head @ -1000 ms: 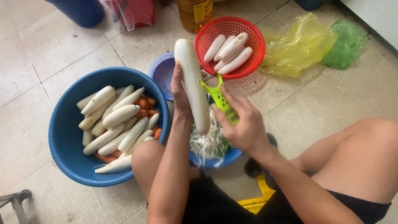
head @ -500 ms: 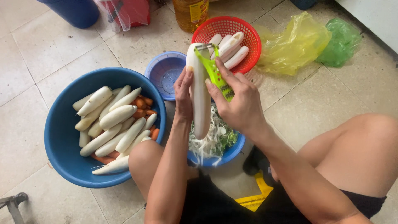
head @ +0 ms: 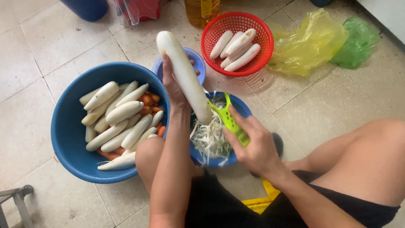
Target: Peel white radishes into a bowl using a hand peeler.
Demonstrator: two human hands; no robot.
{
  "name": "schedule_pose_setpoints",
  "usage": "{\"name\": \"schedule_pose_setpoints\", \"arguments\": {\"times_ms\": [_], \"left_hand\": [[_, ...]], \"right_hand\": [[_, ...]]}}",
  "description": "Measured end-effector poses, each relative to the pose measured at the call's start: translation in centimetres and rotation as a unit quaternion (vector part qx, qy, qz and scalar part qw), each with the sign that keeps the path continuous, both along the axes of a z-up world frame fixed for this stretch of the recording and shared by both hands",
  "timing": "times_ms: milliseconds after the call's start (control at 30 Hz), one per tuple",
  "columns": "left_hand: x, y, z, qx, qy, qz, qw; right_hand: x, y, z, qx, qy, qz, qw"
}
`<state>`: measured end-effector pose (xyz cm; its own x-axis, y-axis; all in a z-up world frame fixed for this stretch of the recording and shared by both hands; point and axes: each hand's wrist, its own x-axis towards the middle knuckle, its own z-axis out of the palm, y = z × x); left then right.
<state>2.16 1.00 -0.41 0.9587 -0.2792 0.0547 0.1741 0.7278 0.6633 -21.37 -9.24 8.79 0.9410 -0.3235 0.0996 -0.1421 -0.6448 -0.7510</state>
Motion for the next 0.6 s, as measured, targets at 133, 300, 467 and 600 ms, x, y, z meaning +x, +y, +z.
{"name": "schedule_pose_setpoints", "arguments": {"times_ms": [133, 300, 467, 600], "left_hand": [[-2.8, -0.9, 1.6, -0.003, 0.005, -0.072, 0.997], [-3.8, -1.2, 1.7, 0.031, -0.020, -0.123, 0.992], [-3.6, -1.2, -0.5, 0.034, -0.056, -0.134, 0.989], [-3.4, -1.2, -0.8, 0.053, -0.072, -0.122, 0.989]], "right_hand": [[4.2, -0.6, 0.8, -0.031, -0.085, -0.001, 0.996], [7.7, -1.6, 1.7, -0.054, -0.162, -0.008, 0.985], [8.6, -2.1, 2.2, -0.054, -0.168, -0.010, 0.984], [8.1, -1.9, 2.0, -0.057, -0.165, -0.004, 0.985]]}}
